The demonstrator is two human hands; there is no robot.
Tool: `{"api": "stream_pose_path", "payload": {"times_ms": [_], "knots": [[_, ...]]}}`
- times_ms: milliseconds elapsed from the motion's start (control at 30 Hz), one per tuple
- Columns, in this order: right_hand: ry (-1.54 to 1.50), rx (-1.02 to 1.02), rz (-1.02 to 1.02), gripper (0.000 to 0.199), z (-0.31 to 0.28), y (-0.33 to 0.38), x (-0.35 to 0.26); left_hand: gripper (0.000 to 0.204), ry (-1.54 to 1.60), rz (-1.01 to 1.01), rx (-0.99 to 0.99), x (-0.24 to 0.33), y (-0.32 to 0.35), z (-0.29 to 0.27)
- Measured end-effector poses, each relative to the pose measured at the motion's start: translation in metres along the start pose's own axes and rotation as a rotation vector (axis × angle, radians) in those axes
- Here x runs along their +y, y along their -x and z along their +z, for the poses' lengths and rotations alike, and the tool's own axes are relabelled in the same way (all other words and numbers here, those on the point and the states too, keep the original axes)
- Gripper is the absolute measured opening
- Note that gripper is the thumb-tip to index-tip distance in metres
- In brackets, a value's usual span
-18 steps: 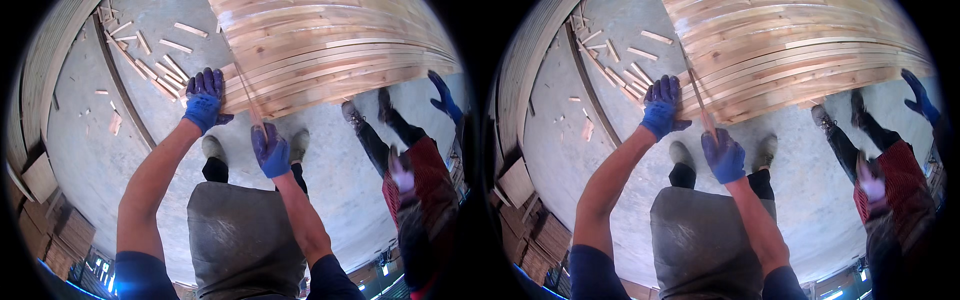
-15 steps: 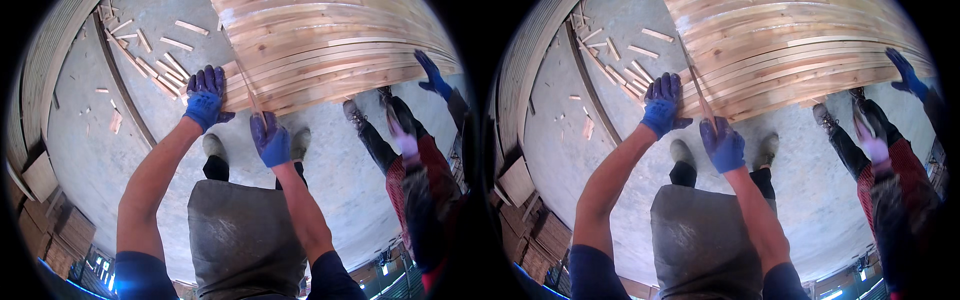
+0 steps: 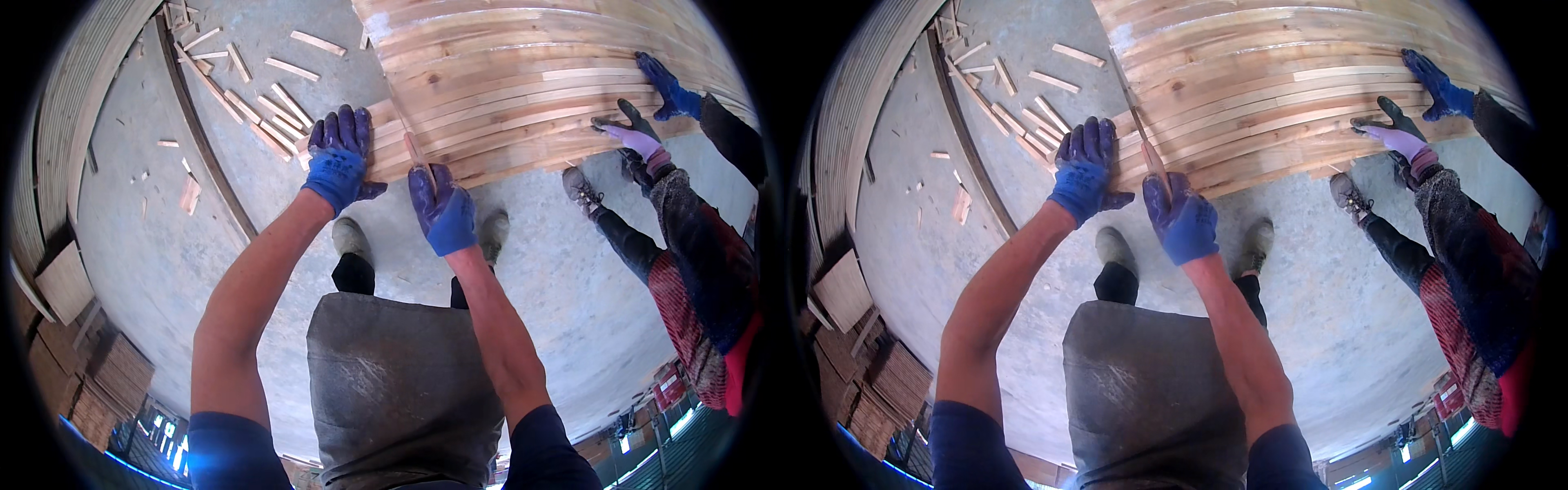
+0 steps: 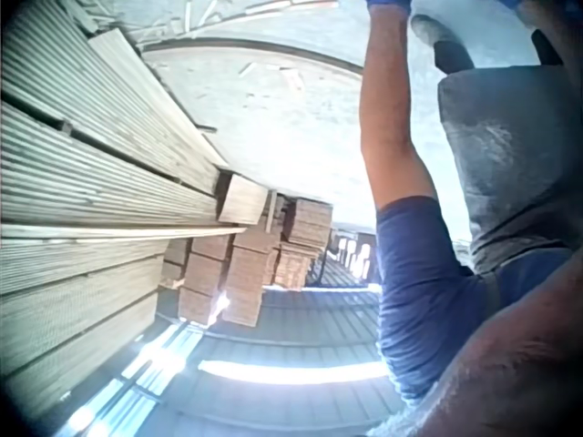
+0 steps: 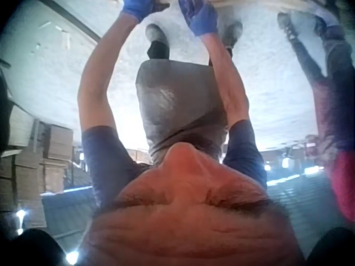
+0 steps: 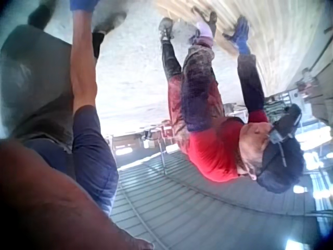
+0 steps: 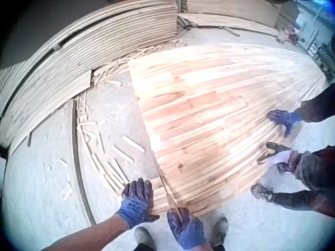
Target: The person handles long wooden planks in a workshop, initially stacking them on the floor and then carrying a bundle across the room. They place the planks onto a metal rack and use a small metal scoop to apply a white substance to the rack's surface. The person continues to move and arrange the planks on the rack.
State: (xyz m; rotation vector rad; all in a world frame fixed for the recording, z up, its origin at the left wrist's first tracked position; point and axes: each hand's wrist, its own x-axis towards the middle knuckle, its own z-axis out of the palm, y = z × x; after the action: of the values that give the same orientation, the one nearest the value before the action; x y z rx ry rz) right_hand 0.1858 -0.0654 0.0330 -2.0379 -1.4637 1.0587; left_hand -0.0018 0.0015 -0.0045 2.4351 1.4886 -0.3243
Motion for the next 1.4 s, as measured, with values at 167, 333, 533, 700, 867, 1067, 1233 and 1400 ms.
{"api": "stream_pose_path", "payload": {"times_ms": [167,333,533,700,867,1067,1233,1400], "knots": [[-0.062,-0.029,0.020,0.032,-0.004,0.001,-0.005,0.132,0.007,-0.002,-0.015,0.002,0.003,0.002],[-0.109,0.023,-0.019,0.030,0.006,-0.005,0.000,0.132,0.037,-0.003,-0.018,0.002,0.002,0.002],[-0.084,0.010,-0.021,0.033,0.006,-0.006,-0.003,0.132,0.034,-0.007,0.000,0.000,0.003,0.005],[-0.042,0.017,0.003,0.037,0.009,-0.011,-0.002,0.131,0.050,-0.024,-0.036,0.001,0.001,0.003],[-0.043,0.011,-0.026,0.037,0.007,-0.013,-0.003,0.130,0.029,-0.032,-0.049,0.001,0.002,0.001],[-0.026,0.039,-0.030,0.037,0.014,-0.019,0.000,0.125,0.037,-0.003,0.043,0.001,0.004,0.001],[-0.036,0.031,-0.027,0.039,0.016,-0.019,0.002,0.126,0.025,-0.011,0.019,0.001,0.002,0.002],[0.003,-0.003,-0.002,0.037,0.013,-0.020,-0.005,0.126,0.007,-0.027,-0.024,0.002,0.002,-0.003]]}}
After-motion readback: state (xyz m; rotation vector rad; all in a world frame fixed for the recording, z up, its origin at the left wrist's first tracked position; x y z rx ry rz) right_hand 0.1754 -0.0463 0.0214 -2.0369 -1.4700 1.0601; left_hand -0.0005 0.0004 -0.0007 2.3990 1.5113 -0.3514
